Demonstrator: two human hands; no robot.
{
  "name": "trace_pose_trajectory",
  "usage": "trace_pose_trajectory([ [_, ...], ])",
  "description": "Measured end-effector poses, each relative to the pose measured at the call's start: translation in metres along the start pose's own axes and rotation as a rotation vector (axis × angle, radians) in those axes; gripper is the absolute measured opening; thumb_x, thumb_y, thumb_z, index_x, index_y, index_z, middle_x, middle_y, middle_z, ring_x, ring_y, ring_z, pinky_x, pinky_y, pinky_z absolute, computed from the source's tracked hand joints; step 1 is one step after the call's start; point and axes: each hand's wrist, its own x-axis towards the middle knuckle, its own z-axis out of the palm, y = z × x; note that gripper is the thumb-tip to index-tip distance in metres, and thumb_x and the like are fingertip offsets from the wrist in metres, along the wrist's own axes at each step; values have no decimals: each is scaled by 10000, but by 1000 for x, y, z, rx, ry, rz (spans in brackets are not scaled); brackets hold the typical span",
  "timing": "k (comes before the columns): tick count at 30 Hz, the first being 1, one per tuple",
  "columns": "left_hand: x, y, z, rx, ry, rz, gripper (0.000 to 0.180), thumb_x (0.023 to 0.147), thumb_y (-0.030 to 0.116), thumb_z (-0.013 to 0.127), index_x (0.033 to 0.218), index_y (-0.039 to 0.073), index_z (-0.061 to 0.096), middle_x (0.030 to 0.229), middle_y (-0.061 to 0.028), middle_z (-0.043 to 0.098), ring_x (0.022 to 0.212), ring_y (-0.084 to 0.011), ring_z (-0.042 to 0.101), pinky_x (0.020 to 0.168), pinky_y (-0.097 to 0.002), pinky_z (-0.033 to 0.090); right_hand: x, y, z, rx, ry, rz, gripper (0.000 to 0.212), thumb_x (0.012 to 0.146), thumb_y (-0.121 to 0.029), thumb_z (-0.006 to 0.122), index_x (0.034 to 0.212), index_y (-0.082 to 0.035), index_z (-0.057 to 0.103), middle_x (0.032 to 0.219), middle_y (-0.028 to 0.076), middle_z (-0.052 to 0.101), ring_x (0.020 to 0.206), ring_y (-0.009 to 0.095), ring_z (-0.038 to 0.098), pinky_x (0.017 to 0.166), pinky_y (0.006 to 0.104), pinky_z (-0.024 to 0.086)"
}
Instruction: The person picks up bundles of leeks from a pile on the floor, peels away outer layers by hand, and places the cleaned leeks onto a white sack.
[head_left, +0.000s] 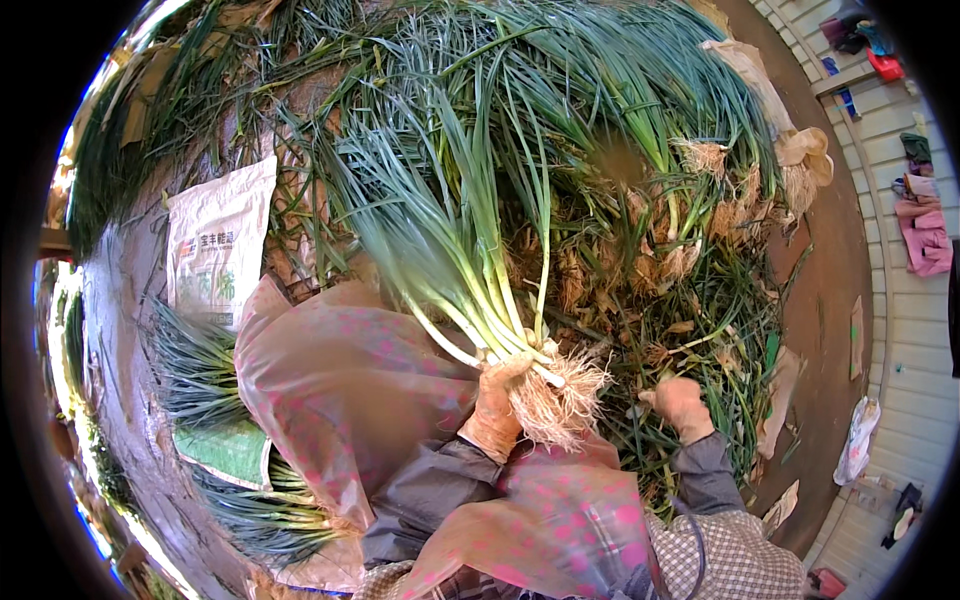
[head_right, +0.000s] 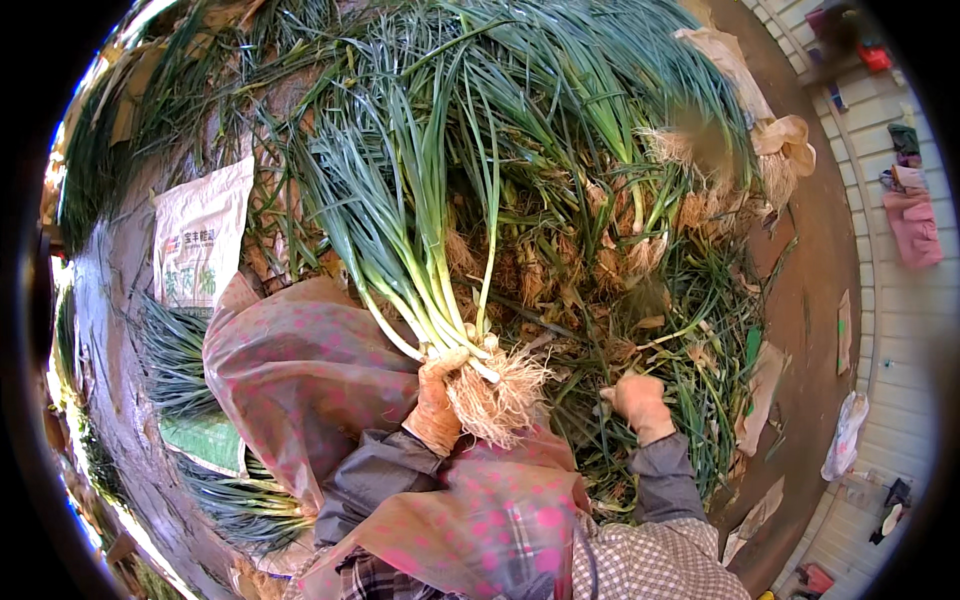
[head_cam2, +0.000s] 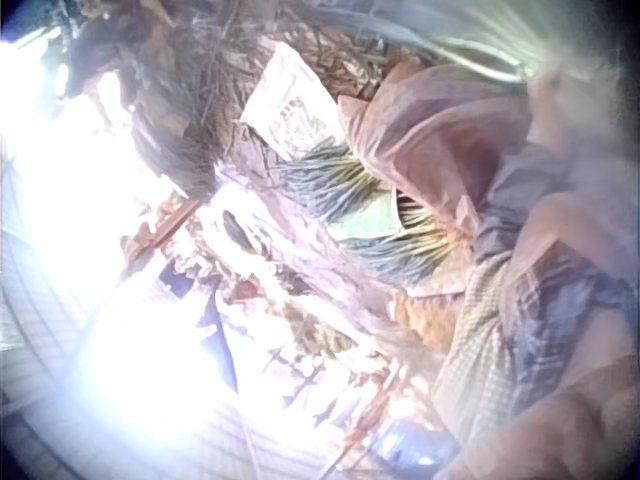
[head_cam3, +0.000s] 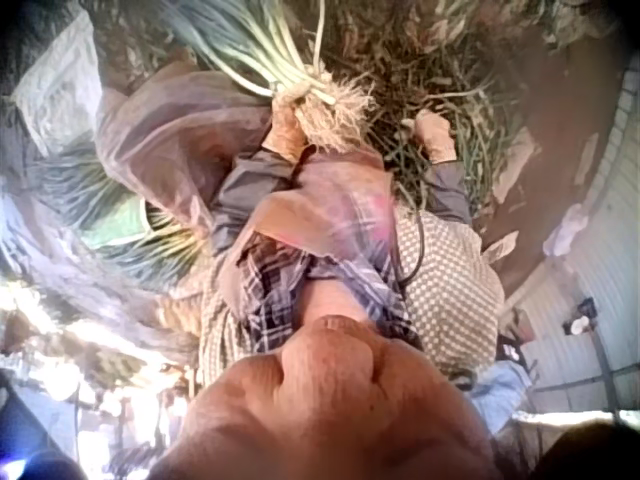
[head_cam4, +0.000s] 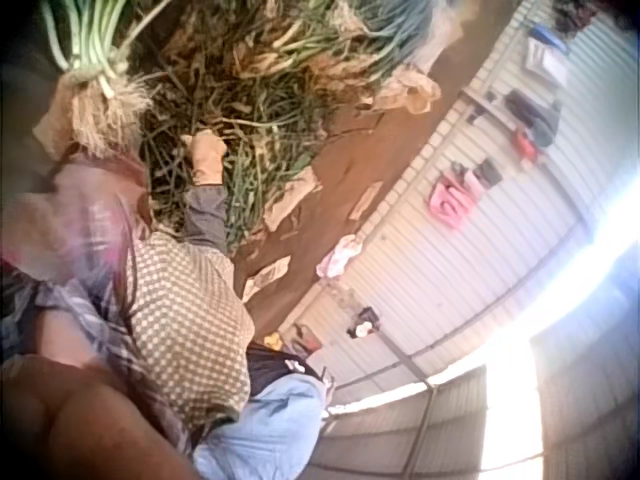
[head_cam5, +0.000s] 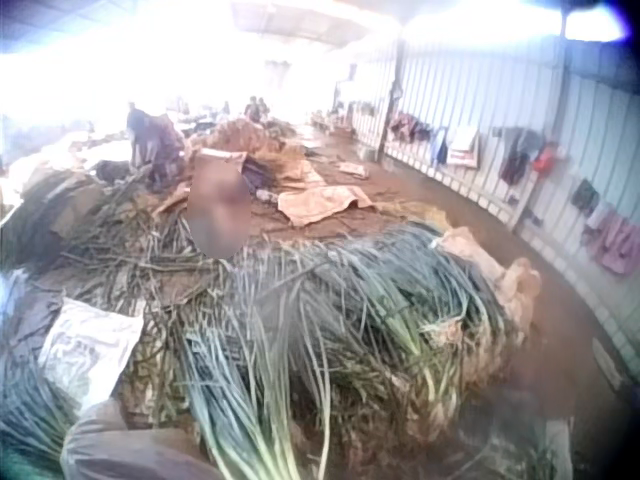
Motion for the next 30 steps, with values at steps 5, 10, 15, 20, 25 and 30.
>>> trace_pose_trajectory([
  [5, -2, 6, -3, -128, -124, -163, 360, 756, 69, 589, 1102, 0, 521, 958, -184, 608, 856, -294, 630, 744, -421, 562, 6, -69, -119, 1221, 133, -918, 679, 897, -453, 563, 1406, -53, 358, 1002, 105, 647, 876, 209, 609, 705, 332, 485],
  [10, -5, 12, -11, -19, -101, -164, 378, 760, 27, 558, 1134, -14, 513, 1111, -251, 593, 1001, -365, 607, 898, -483, 502, 23, -133, -172, 1256, -222, -962, 297, 873, -302, 644, 878, -5, 657, 677, -7, 589, 537, 87, 468, 502, 225, 375],
  [15, 6, 2, -19, 59, -5, -137, 275, 794, -12, 525, 1068, -34, 520, 946, -186, 628, 874, -319, 652, 775, -420, 566, 29, -150, -144, 288, 760, -624, 415, 888, -410, 610, 646, -73, 580, 516, 65, 549, 401, 184, 501, 389, 301, 403],
  [20, -7, 12, 7, 62, -1, -99, 295, 766, 15, 543, 1054, -46, 525, 843, -175, 628, 692, -292, 657, 651, -396, 577, 20, -137, -107, -19, 1276, -916, 287, 865, -317, 607, 639, -148, 558, 469, -9, 424, 402, 167, 459, 397, 312, 373],
  [25, -6, 15, -2, -12, 44, -149, 346, 753, 24, 547, 1090, -51, 535, 839, -173, 626, 712, -294, 653, 652, -400, 579, -36, -113, -128, 420, 845, -1266, 199, 857, -186, 596, 998, -67, 671, 613, 46, 546, 539, 182, 557, 488, 315, 448],
  [30, -1, 3, -5, 15, 27, -147, 336, 780, 18, 544, 1110, -44, 532, 892, -177, 622, 780, -295, 650, 680, -390, 571, -33, -88, -118, 889, 180, -1377, 194, 917, -133, 567, 1072, -82, 671, 691, 53, 605, 622, 149, 601, 529, 283, 487],
])
